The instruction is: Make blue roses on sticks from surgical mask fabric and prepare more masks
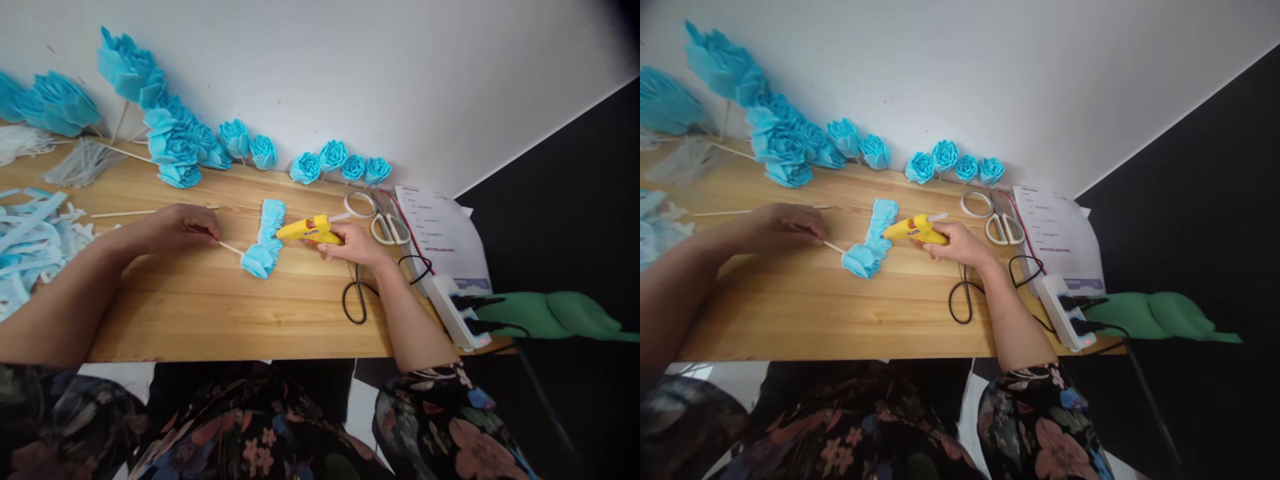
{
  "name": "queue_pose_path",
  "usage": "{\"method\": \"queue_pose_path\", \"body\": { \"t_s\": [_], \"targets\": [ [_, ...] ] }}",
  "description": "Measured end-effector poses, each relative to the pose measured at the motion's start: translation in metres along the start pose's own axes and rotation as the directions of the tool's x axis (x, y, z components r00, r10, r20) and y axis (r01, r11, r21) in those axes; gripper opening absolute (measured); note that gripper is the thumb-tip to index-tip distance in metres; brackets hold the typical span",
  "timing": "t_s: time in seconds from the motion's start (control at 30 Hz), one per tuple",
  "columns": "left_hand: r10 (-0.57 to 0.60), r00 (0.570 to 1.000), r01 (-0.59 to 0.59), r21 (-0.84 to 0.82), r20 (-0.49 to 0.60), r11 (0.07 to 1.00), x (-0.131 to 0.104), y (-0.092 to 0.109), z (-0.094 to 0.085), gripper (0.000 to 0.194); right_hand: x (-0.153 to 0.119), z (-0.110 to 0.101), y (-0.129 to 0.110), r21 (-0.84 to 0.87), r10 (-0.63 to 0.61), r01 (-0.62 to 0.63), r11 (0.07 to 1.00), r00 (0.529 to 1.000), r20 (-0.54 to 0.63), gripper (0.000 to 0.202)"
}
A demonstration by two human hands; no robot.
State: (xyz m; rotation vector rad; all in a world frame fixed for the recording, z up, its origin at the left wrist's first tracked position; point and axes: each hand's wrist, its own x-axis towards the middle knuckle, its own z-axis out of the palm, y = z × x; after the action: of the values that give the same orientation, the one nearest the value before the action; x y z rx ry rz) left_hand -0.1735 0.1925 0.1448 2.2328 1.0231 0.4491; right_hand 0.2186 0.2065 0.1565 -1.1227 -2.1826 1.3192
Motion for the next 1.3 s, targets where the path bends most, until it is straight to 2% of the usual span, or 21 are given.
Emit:
{"method": "queue_pose_path", "body": {
  "t_s": [0.1, 0.23, 0.33, 0.57, 0.7, 1.03, 1.17, 1.3],
  "targets": [
    [0.015, 1.0, -0.015, 0.012, 0.004, 1.0, 0.0, -0.001, 0.0, 0.032, 0.0, -0.002, 0.003, 0.046, -0.032, 0.032, 0.998, 0.999, 0.004, 0.035],
    [0.024, 1.0, -0.024, 0.025, 0.011, 0.999, 0.0, -0.001, -0.001, 0.032, 0.0, -0.003, 0.01, 0.15, -0.068, 0.081, 0.985, 0.993, -0.093, 0.044],
    [0.027, 0.999, -0.027, 0.02, 0.018, 0.999, 0.0, -0.001, -0.002, 0.032, 0.0, -0.003, 0.014, 0.172, -0.073, 0.094, 0.981, 0.99, -0.123, 0.049],
    [0.02, 0.999, -0.022, 0.04, 0.044, 0.999, 0.001, 0.002, -0.003, 0.031, 0.003, 0.003, 0.004, -0.046, -0.059, 0.054, 0.997, 0.99, -0.127, 0.028],
    [0.002, 0.999, -0.004, 0.052, 0.041, 0.999, 0.0, 0.001, -0.002, 0.032, 0.003, 0.004, 0.0, -0.092, -0.051, 0.038, 0.995, 0.988, -0.143, 0.026],
    [0.107, 0.994, -0.108, 0.063, 0.033, 0.992, 0.002, -0.001, -0.001, 0.028, -0.002, -0.003, -0.001, 0.005, -0.007, 0.007, 1.0, 0.997, -0.074, 0.034],
    [0.105, 0.994, -0.106, 0.072, 0.015, 0.992, 0.002, -0.001, 0.0, 0.027, -0.001, -0.003, 0.001, 0.021, -0.039, 0.04, 0.999, 0.998, -0.05, 0.031],
    [0.081, 0.997, -0.081, 0.067, 0.017, 0.994, 0.002, 0.001, -0.001, 0.028, -0.002, -0.003, 0.003, 0.138, -0.023, 0.032, 0.99, 0.998, -0.065, 0.041]
  ]
}}
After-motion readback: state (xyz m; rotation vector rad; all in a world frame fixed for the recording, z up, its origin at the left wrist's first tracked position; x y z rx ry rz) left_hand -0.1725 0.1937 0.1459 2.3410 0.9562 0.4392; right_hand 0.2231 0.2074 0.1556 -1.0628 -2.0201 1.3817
